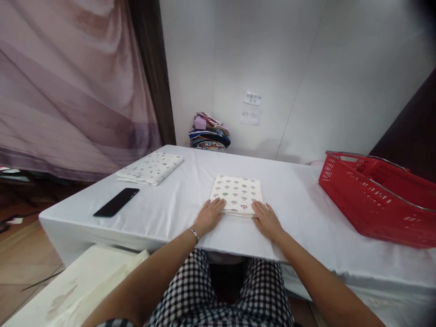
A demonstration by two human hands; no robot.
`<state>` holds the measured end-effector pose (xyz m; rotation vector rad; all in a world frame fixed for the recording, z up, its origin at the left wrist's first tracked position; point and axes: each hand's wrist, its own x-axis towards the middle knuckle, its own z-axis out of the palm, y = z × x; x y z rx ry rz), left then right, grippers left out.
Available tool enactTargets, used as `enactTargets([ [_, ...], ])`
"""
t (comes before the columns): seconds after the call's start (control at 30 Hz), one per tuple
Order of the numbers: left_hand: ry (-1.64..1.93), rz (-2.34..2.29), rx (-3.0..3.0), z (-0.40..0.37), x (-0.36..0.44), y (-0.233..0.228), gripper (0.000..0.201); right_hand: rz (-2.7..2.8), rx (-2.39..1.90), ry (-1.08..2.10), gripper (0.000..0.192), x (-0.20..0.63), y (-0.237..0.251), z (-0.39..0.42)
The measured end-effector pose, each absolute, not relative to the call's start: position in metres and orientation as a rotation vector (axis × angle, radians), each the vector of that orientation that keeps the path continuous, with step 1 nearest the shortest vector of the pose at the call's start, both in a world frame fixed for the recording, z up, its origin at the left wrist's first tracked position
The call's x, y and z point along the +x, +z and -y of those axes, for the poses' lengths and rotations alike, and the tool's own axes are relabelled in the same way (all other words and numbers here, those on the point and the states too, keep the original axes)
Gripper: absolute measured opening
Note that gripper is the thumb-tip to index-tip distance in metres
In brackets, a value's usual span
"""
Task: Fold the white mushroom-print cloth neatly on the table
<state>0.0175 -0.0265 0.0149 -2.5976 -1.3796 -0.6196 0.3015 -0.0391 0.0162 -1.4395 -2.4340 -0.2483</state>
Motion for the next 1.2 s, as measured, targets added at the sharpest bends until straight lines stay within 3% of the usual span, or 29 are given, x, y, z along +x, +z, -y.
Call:
enactTargets([
  [0.37,-0.640,1.521,-2.597,0.029,0.023,0.018,0.040,2.506,-1.139,-0.123,0.058,0.180,0.024,0.038],
  [0.57,-0.639,1.557,-2.589,0.030,0.022,0.017,0.040,2.505,-1.258,-0.159,0.048,0.237,0.016,0.028],
  [0.9,-0.652,1.579,-2.671,0.029,0.019,0.019,0.048,2.544,-1.424,-0.171,0.049,0.309,0.016,0.030],
  [1.2,-0.614,1.465,-2.733,0.023,-0.006,0.024,0.056,2.716,-1.325,-0.077,0.062,0.326,0.016,0.022],
])
